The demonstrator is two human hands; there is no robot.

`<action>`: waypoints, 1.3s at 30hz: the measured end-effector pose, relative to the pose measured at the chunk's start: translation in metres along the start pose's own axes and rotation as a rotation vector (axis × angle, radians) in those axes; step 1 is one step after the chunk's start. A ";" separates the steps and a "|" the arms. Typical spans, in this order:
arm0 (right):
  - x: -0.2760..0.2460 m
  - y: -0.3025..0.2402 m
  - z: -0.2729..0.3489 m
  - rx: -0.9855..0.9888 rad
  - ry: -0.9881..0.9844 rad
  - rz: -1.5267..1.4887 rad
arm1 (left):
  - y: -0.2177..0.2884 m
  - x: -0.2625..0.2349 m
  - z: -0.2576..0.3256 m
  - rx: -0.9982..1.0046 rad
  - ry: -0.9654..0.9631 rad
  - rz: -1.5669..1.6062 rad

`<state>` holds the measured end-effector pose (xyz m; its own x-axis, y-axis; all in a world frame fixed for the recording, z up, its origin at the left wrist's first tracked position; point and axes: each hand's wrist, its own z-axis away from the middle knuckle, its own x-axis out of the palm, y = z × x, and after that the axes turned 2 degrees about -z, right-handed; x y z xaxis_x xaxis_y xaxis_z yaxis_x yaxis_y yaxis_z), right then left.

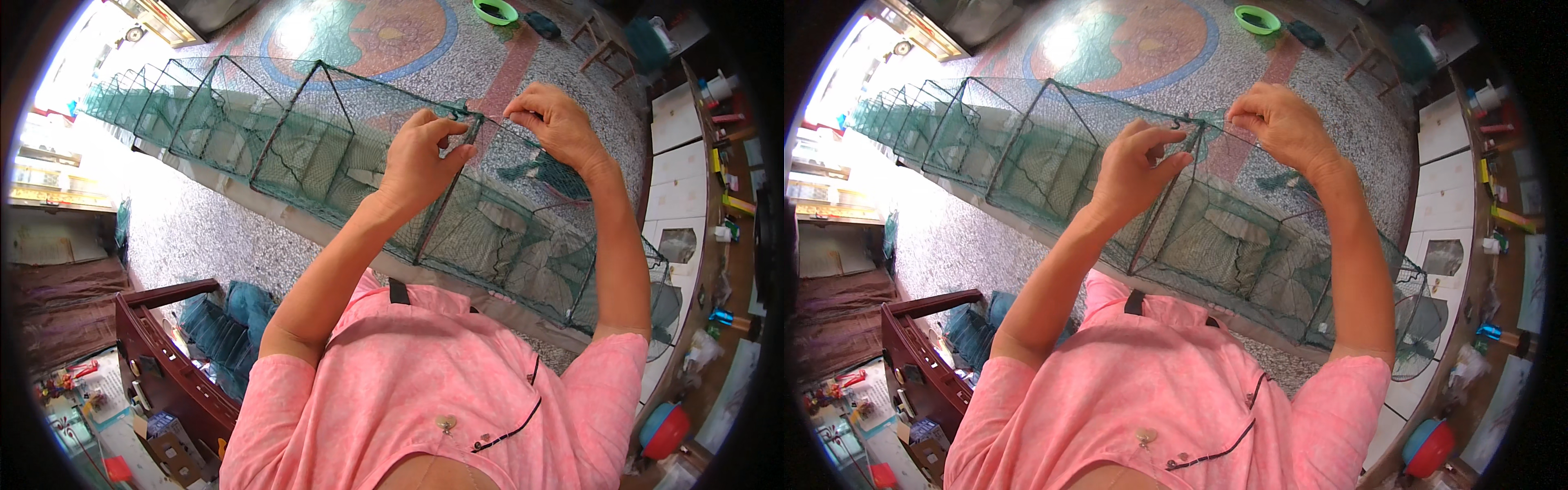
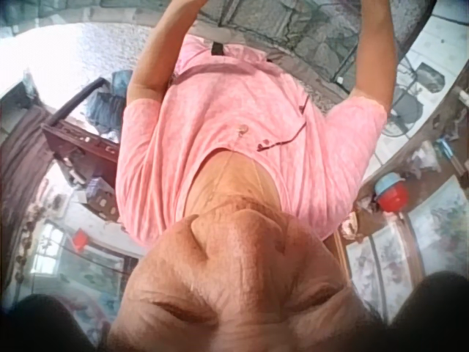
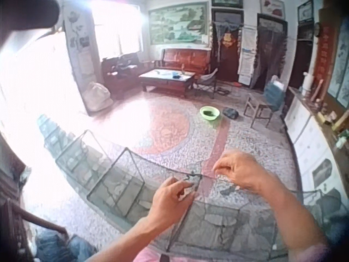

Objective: The person repairs a large green mesh fishing net by tying together sections of the netting with a dark tool or piece of cord.

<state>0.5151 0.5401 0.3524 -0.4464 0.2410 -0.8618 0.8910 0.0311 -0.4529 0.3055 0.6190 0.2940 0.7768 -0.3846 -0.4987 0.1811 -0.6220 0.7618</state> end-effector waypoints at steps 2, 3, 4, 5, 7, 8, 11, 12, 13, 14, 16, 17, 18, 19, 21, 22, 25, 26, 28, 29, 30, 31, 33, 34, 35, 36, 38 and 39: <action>0.004 0.005 -0.007 0.004 -0.073 -0.054 | 0.000 0.000 0.001 -0.068 -0.034 0.034; 0.005 0.008 -0.010 0.020 -0.116 -0.124 | -0.001 0.000 0.001 -0.103 -0.051 0.051; 0.008 0.009 -0.012 0.039 -0.160 -0.194 | -0.003 0.000 0.001 -0.133 -0.067 0.089; 0.011 0.011 -0.014 0.058 -0.176 -0.265 | -0.006 0.001 0.002 -0.163 -0.083 0.126; 0.019 0.013 -0.017 0.101 -0.203 -0.407 | -0.008 0.002 0.001 -0.225 -0.121 0.200; 0.024 0.015 -0.019 0.114 -0.184 -0.462 | -0.008 0.002 0.000 -0.258 -0.145 0.236; 0.035 0.016 -0.026 0.161 -0.154 -0.664 | -0.010 0.001 0.000 -0.375 -0.207 0.353; 0.033 0.013 -0.029 0.184 -0.160 -0.753 | -0.010 0.001 0.000 -0.416 -0.226 0.394; 0.032 0.012 -0.031 0.208 -0.163 -0.841 | -0.011 0.003 0.000 -0.422 -0.223 0.423; 0.036 0.010 -0.032 0.161 -0.165 -0.812 | -0.013 0.005 0.000 -0.428 -0.221 0.453; 0.048 0.006 -0.036 0.069 -0.164 -0.755 | -0.013 0.005 -0.001 -0.440 -0.241 0.498; 0.051 0.006 -0.036 0.067 -0.174 -0.726 | -0.011 0.002 -0.002 -0.447 -0.263 0.514; 0.053 0.005 -0.036 0.065 -0.184 -0.696 | -0.010 0.001 -0.003 -0.454 -0.285 0.530; 0.054 0.003 -0.038 0.057 -0.195 -0.667 | -0.011 0.002 -0.003 -0.448 -0.266 0.555; 0.056 -0.004 -0.037 0.035 -0.184 -0.661 | -0.015 0.006 -0.001 -0.435 -0.228 0.607; 0.057 -0.004 -0.036 0.017 -0.159 -0.632 | -0.014 0.005 -0.001 -0.438 -0.250 0.607; 0.055 -0.012 -0.033 -0.129 -0.025 -0.386 | -0.011 0.003 -0.002 -0.447 -0.299 0.602; 0.053 -0.015 -0.034 -0.194 0.030 -0.276 | -0.011 0.003 -0.002 -0.452 -0.305 0.596; 0.065 -0.018 -0.037 -0.205 0.132 -0.223 | -0.012 0.006 -0.002 -0.456 -0.287 0.646; 0.072 -0.025 -0.038 -0.203 0.185 -0.197 | -0.017 0.011 0.001 -0.458 -0.264 0.703; 0.082 -0.040 -0.045 -0.186 0.174 -0.334 | -0.021 0.015 0.003 -0.459 -0.241 0.760; 0.088 -0.070 -0.056 -0.260 0.145 -0.521 | -0.024 0.016 0.006 -0.424 -0.216 0.783; 0.088 -0.126 -0.082 -0.370 0.127 -0.682 | -0.027 0.016 0.004 -0.335 -0.177 0.826; 0.083 -0.143 -0.093 -0.410 0.132 -0.664 | -0.021 0.009 -0.001 -0.258 -0.219 0.645; 0.074 -0.146 -0.099 -0.382 0.148 -0.732 | -0.019 0.009 -0.002 -0.285 -0.223 0.650; 0.064 -0.147 -0.107 -0.352 0.165 -0.798 | -0.016 0.011 -0.002 -0.311 -0.230 0.655; 0.034 -0.148 -0.117 -0.335 0.184 -0.951 | -0.011 0.010 -0.001 -0.399 -0.183 0.526; 0.008 -0.149 -0.116 -0.343 0.196 -1.037 | -0.010 0.009 0.001 -0.369 -0.153 0.469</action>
<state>0.3885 0.6501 0.4395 -0.9952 0.0911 -0.0367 0.0821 0.5660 -0.8203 0.3097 0.6212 0.2815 0.7336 -0.6709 -0.1084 0.0591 -0.0959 0.9936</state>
